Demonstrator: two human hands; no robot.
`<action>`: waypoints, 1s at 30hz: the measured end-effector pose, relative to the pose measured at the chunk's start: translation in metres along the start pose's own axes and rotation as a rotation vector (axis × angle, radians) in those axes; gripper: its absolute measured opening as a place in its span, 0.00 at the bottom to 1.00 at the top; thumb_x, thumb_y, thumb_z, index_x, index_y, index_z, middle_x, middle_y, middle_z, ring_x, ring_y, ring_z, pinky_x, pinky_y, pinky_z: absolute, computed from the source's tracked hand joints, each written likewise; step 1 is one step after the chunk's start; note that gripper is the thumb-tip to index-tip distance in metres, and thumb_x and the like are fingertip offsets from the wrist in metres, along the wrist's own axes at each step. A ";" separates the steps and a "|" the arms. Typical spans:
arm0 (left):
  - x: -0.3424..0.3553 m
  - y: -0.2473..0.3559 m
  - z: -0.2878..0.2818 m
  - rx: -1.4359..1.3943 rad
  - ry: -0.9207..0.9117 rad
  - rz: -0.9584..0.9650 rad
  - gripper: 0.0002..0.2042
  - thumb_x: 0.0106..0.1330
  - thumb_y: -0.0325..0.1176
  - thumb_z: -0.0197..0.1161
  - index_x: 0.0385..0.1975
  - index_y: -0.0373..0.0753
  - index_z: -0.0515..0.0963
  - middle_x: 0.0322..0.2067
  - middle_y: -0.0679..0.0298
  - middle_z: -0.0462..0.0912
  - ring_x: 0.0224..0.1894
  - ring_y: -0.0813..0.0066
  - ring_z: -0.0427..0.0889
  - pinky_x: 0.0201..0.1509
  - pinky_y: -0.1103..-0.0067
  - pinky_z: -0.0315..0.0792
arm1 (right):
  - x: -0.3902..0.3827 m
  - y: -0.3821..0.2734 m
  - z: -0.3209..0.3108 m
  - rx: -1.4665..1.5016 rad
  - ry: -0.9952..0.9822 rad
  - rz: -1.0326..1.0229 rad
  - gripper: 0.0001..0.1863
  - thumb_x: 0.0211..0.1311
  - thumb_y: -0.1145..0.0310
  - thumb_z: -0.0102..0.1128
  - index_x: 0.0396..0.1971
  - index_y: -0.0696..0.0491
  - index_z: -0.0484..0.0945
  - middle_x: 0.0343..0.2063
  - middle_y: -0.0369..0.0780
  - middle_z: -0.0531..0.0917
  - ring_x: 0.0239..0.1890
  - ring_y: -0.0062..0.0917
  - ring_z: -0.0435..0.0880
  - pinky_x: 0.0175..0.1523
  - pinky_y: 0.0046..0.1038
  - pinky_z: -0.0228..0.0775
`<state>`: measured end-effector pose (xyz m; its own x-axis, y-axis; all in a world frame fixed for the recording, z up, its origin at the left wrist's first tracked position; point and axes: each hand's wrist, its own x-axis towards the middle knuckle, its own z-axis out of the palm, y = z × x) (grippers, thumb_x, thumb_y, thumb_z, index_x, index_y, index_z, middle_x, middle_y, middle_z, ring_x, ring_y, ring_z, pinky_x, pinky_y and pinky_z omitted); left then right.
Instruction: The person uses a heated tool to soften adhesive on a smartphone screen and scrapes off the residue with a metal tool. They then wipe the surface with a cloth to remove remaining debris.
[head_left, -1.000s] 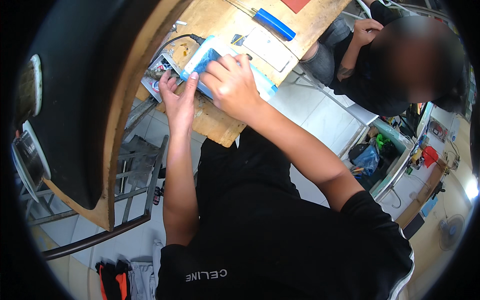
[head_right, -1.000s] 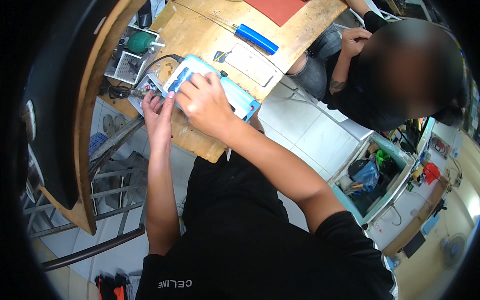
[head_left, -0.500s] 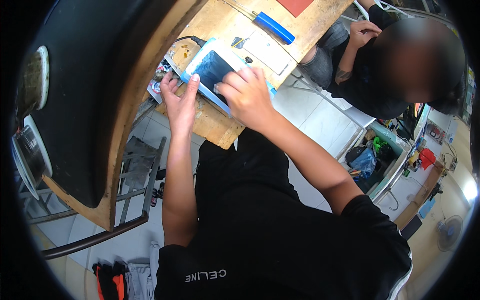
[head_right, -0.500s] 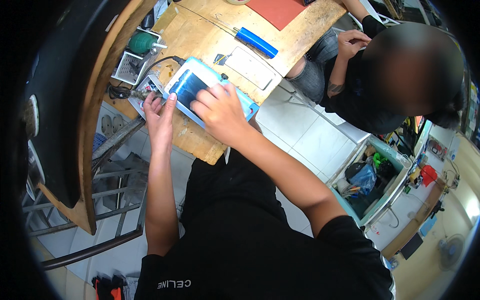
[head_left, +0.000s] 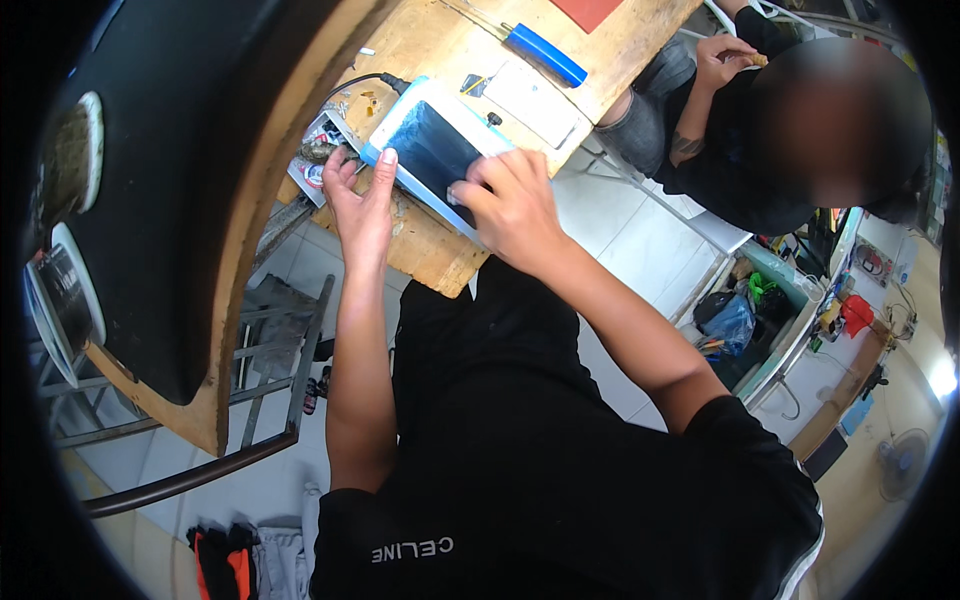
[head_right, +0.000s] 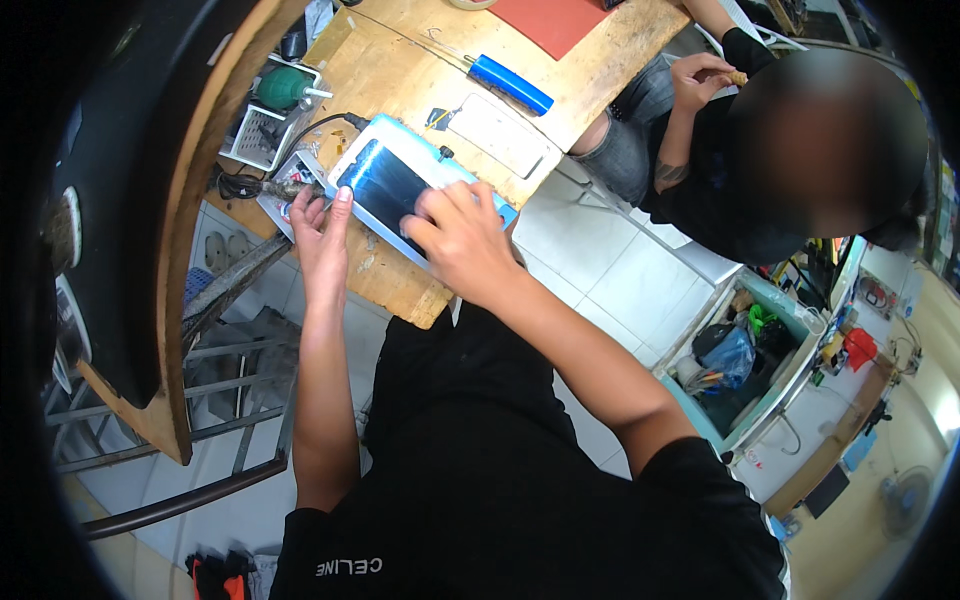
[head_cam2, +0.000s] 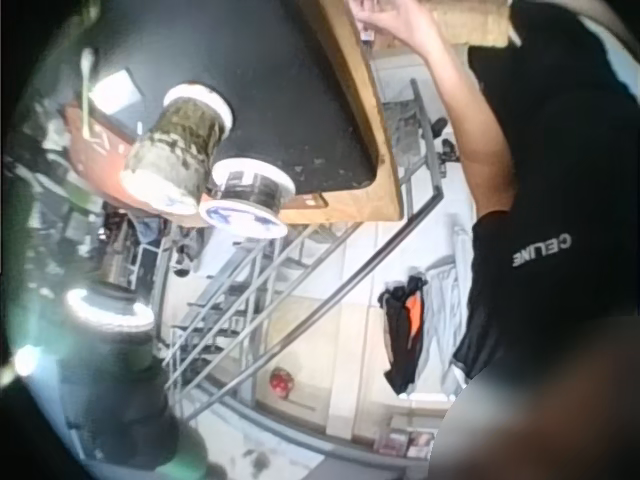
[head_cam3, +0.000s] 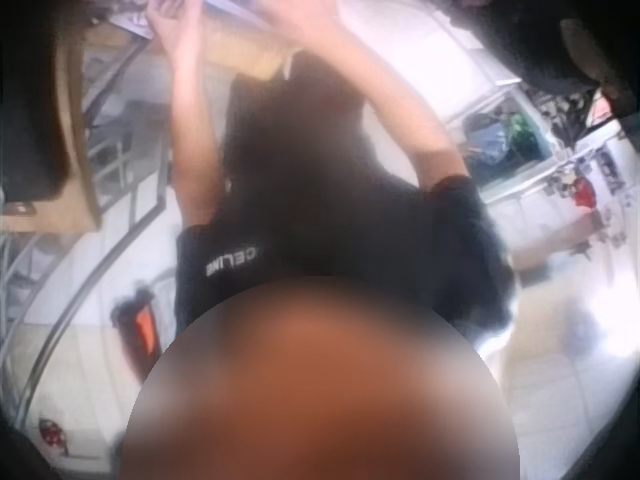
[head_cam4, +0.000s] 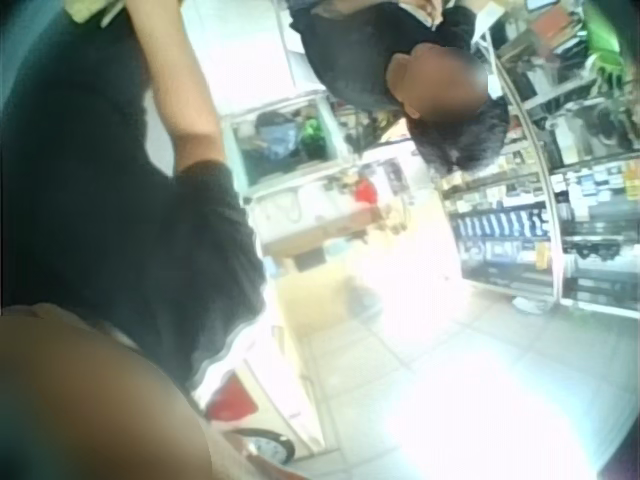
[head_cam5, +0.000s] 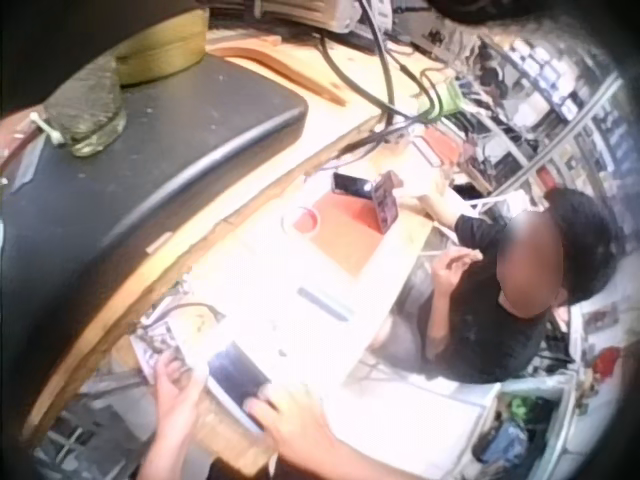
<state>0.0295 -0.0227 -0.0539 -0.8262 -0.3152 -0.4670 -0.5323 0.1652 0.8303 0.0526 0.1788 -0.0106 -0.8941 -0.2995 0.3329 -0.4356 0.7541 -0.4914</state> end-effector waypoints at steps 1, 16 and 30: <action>0.000 0.000 0.001 -0.009 0.003 -0.004 0.45 0.66 0.54 0.76 0.73 0.33 0.61 0.66 0.42 0.66 0.67 0.53 0.67 0.73 0.60 0.63 | -0.005 -0.001 -0.009 -0.010 -0.078 0.023 0.09 0.48 0.75 0.68 0.31 0.46 0.84 0.34 0.33 0.76 0.42 0.31 0.75 0.51 0.37 0.61; 0.000 -0.010 0.005 -0.033 0.001 0.029 0.42 0.69 0.54 0.72 0.73 0.32 0.61 0.65 0.41 0.67 0.68 0.54 0.67 0.72 0.61 0.64 | -0.013 -0.009 -0.012 0.035 0.032 0.061 0.10 0.44 0.75 0.69 0.30 0.47 0.84 0.33 0.33 0.75 0.43 0.31 0.74 0.50 0.39 0.59; -0.043 0.000 0.002 -0.013 0.084 0.168 0.22 0.73 0.39 0.70 0.59 0.32 0.75 0.54 0.53 0.79 0.58 0.64 0.77 0.61 0.68 0.73 | -0.034 -0.016 -0.021 0.041 -0.045 0.210 0.09 0.52 0.78 0.69 0.33 0.49 0.86 0.32 0.36 0.78 0.41 0.29 0.76 0.50 0.35 0.64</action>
<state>0.0645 -0.0074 -0.0342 -0.8848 -0.3612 -0.2945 -0.3850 0.2106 0.8986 0.0919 0.1891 0.0027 -0.9690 -0.1648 0.1838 -0.2423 0.7784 -0.5792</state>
